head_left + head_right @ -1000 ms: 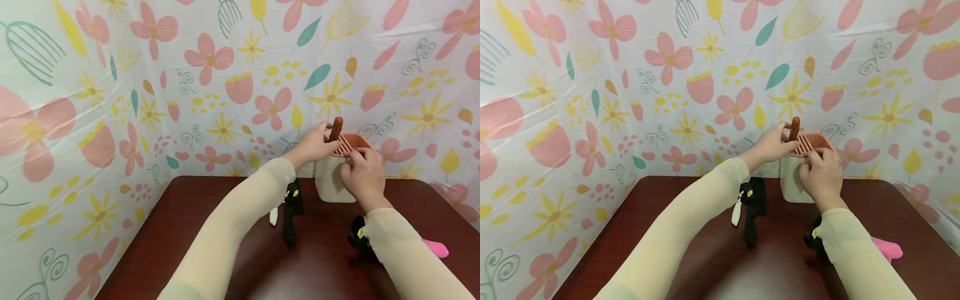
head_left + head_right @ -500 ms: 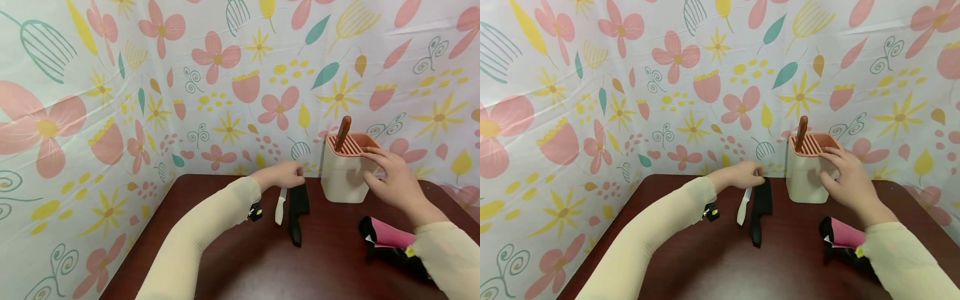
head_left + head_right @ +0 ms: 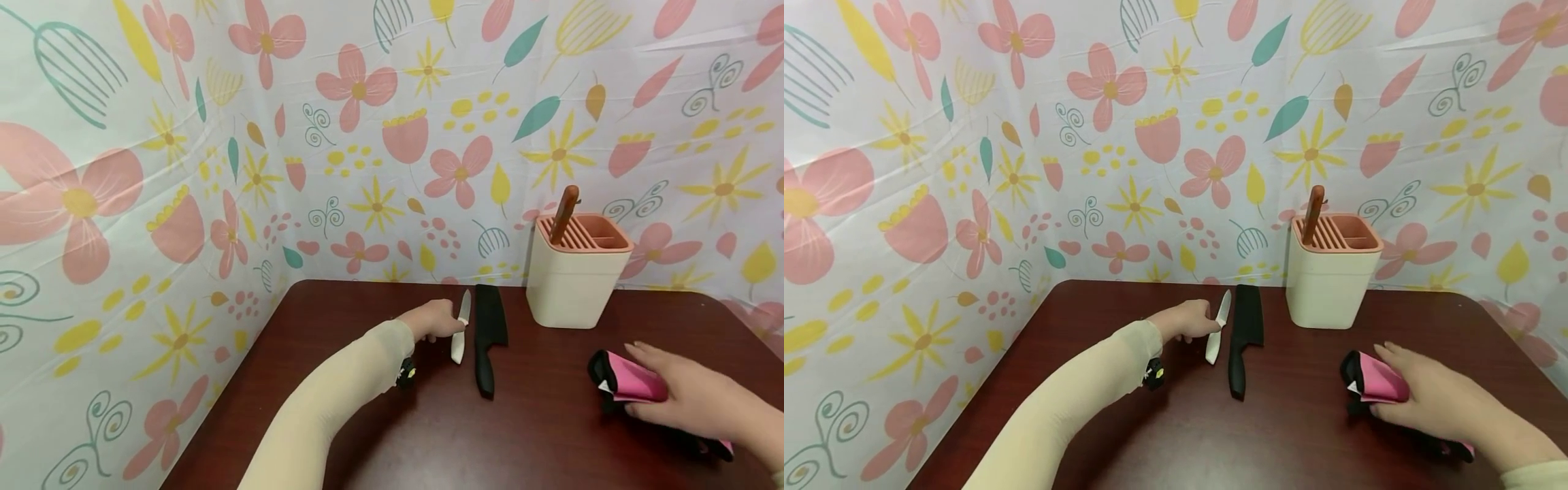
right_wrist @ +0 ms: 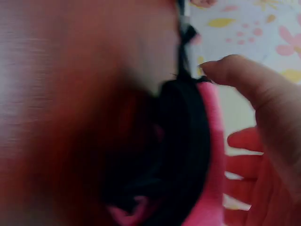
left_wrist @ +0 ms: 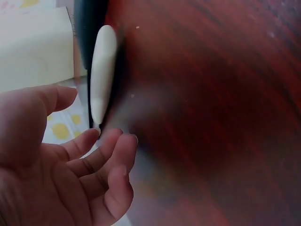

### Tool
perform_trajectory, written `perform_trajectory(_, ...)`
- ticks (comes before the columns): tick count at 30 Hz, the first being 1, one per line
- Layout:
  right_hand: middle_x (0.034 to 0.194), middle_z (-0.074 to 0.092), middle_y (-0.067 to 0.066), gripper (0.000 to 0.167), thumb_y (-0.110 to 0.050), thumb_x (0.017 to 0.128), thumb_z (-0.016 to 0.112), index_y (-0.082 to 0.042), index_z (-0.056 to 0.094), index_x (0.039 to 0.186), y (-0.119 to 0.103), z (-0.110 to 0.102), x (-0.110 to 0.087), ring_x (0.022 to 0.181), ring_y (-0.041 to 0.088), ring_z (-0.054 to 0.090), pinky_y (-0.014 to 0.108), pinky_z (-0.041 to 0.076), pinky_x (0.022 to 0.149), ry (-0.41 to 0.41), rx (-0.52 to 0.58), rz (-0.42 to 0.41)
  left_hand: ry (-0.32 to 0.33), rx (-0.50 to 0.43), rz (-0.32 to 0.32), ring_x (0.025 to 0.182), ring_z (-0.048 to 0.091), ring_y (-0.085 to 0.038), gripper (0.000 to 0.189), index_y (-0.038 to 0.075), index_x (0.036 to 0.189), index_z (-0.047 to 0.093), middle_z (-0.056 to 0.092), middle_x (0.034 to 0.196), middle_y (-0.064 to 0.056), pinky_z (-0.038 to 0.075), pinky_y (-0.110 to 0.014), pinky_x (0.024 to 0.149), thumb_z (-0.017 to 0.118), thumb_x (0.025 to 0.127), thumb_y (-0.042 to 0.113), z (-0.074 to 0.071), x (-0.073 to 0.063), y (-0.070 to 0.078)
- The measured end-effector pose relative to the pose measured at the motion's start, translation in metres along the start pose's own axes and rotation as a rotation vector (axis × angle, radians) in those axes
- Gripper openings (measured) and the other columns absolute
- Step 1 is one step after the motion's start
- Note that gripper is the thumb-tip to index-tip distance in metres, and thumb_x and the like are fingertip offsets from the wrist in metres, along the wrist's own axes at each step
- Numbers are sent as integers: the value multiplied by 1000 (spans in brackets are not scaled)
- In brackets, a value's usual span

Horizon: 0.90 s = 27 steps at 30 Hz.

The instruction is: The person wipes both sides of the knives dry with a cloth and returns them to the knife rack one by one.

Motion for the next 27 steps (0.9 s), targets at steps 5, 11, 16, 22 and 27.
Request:
perform_trajectory(5, 141, 54, 38, 96, -35, 69, 89, 12, 50, 142, 1, 22, -11, 126, 50, 59, 44, 54, 98, -104, -35, 64, -8, -33, -39, 67, 64, -24, 31, 11, 107, 58, 60, 87, -6, 50, -36, 57, 60, 100, 41, 7, 1, -5)
perform_trajectory(11, 135, 60, 35, 84, -15, 66, 85, 13, 53, 138, -3, 30, -13, 121, 47, 63, 53, 53, 100, -64, -69, 52, 2, -77, -65, 66, 65, -25, 29, 12, 98, 59, 63, 83, -7, 54, -38, 59, 66, 96, 40, 13, 3, -4)
perform_trajectory(16, 129, 65, 31, 76, -6, 67, 81, 11, 55, 136, -3, 31, -10, 113, 43, 68, 62, 54, 91, -67, -82, 78, 8, -139, -82, 65, 69, -26, 28, 11, 99, 60, 67, 83, -10, 56, -40, 59, 71, 93, 36, 12, 6, -4)
perform_trajectory(22, 120, 70, 27, 69, -5, 69, 78, 8, 59, 134, 0, 30, -8, 101, 39, 71, 60, 56, 82, -61, -71, 101, -17, -235, -78, 63, 69, -28, 27, 9, 99, 59, 66, 81, -14, 58, -39, 56, 75, 91, 29, 13, 8, -10)
perform_trajectory(27, 114, 73, 23, 65, -7, 70, 76, 7, 61, 132, 3, 29, -8, 94, 31, 71, 53, 56, 75, -74, -43, 111, -54, -263, -64, 63, 71, -30, 27, 6, 94, 62, 66, 78, -15, 60, -40, 56, 74, 90, 30, 16, 8, -15)
Point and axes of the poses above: each hand's wrist, its own x-axis towards the middle knuckle, its own z-axis out of the palm, y = z × x, the point moved 6 cm from there along x, towards the middle knuckle
